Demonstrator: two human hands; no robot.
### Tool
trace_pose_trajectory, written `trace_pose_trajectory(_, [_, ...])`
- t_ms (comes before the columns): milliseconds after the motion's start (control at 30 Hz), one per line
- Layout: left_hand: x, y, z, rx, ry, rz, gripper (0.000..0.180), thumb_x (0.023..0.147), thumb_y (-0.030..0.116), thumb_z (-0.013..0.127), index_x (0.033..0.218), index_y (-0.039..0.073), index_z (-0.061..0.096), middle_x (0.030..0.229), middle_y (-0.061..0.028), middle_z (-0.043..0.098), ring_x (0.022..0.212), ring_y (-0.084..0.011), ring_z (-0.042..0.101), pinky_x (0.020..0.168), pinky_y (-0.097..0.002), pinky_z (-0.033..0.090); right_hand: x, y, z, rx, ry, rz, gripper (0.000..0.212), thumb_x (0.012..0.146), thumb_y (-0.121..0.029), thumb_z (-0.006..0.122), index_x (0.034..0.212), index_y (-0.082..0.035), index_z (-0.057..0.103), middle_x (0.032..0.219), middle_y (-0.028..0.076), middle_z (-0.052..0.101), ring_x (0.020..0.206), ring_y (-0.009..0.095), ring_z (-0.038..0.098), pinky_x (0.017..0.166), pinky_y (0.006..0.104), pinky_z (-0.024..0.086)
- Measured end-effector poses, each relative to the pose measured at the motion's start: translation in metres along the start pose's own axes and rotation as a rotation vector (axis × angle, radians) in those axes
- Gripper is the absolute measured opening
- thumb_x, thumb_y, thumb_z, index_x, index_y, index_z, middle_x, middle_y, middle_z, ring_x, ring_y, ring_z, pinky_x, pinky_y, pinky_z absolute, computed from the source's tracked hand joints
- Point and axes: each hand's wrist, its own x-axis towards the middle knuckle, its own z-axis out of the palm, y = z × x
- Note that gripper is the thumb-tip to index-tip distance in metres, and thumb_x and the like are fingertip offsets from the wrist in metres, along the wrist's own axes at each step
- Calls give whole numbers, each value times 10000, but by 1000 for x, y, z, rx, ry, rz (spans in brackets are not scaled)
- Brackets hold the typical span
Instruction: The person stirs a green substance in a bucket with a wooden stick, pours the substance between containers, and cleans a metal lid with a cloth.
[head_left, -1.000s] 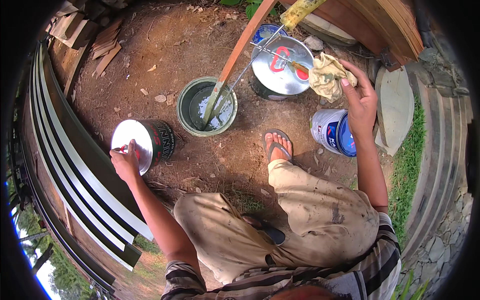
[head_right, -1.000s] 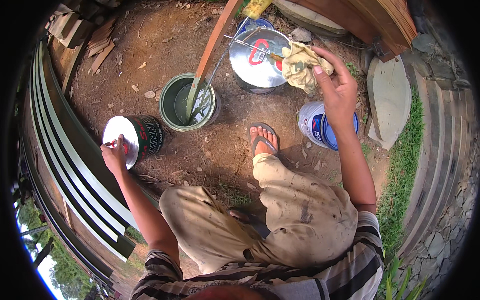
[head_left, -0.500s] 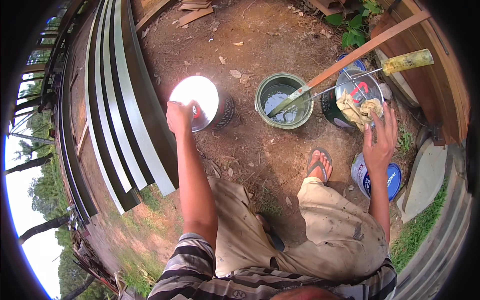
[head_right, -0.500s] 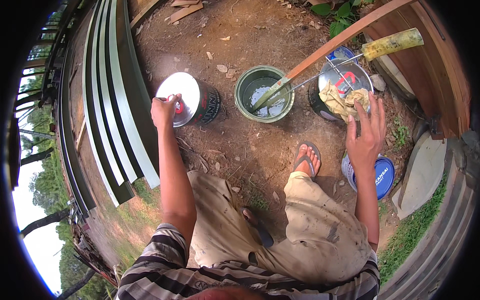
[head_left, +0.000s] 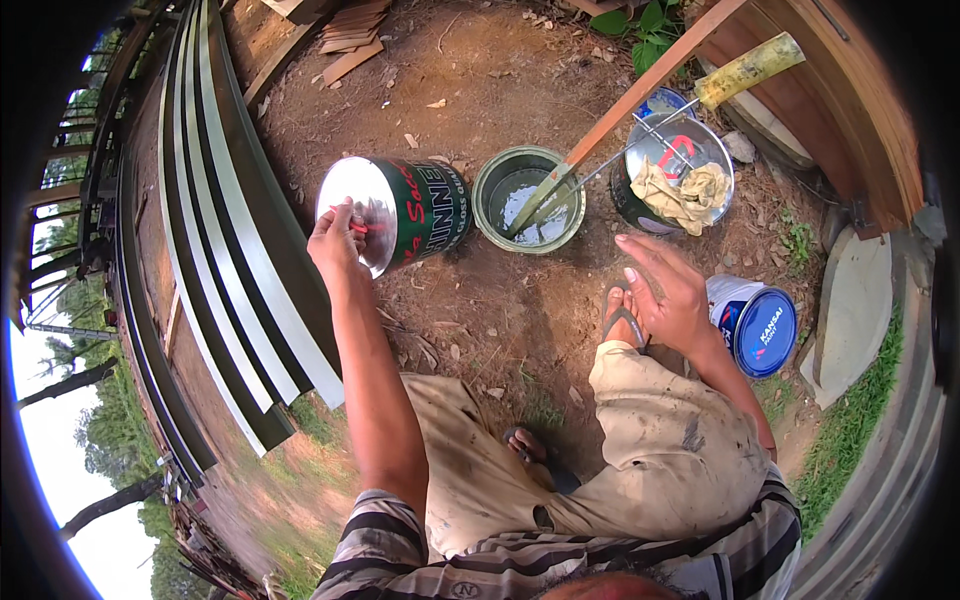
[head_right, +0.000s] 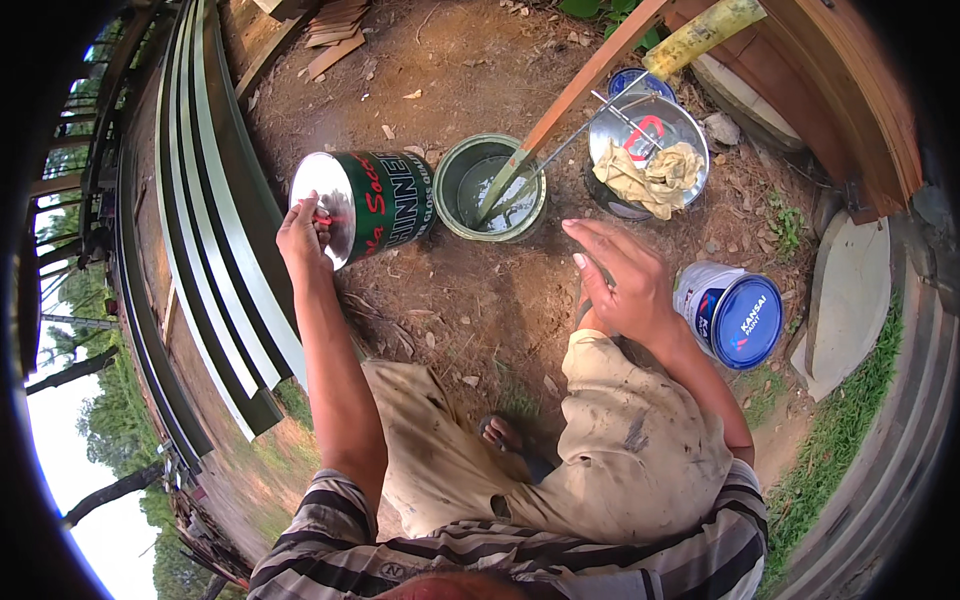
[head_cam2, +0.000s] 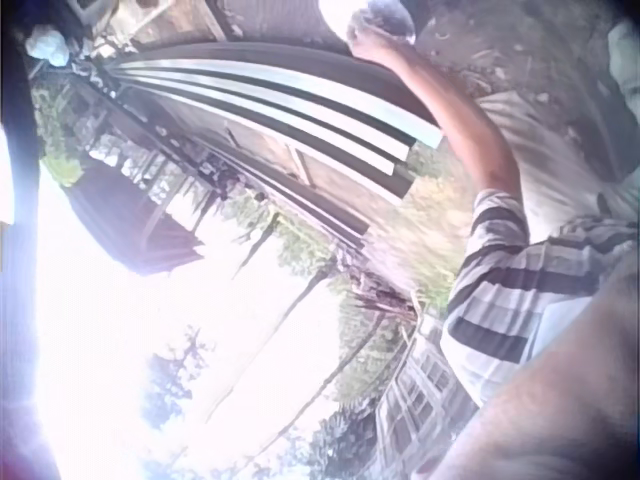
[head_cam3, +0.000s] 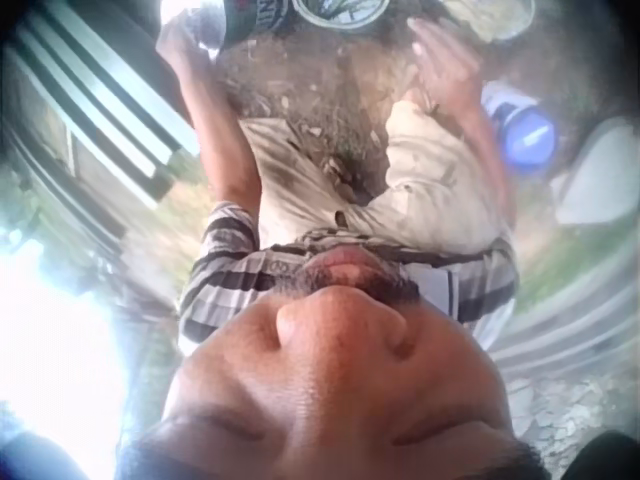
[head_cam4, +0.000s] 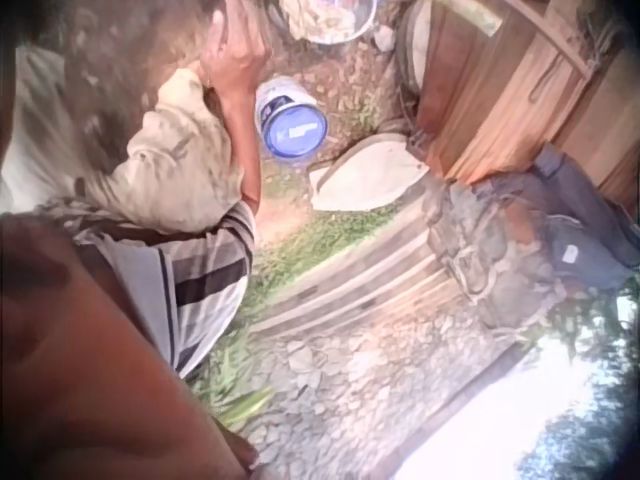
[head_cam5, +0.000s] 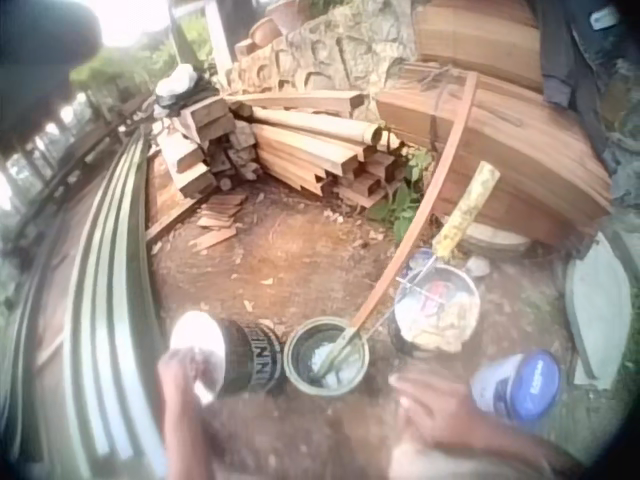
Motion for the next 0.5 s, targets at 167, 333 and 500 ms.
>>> trace_pose_trajectory(167, [-47,36,63,317,-116,384,185,943,120,770,1043,-28,720,742,-61,717,630,-106,669,604,-277,522,-8,1,-3,116,-9,157,439,911,14,700,1344,-55,689,1263,179,719,1077,342,737,913,412,593])
trace_pose_trajectory(333, [-90,10,106,772,-168,907,185,940,185,753,1067,51,734,790,-141,716,716,-308,709,663,-410,533,-14,-1,-1,176,-39,197,449,919,51,671,1363,-16,677,1299,201,706,1078,288,745,915,385,591])
trace_pose_trajectory(500, [-135,-1,119,894,-447,1088,178,921,176,754,1086,113,737,849,-90,722,807,-295,705,714,-414,545,-33,5,2,203,-76,233,504,909,28,688,1403,-69,661,1311,185,696,965,273,741,834,371,598])
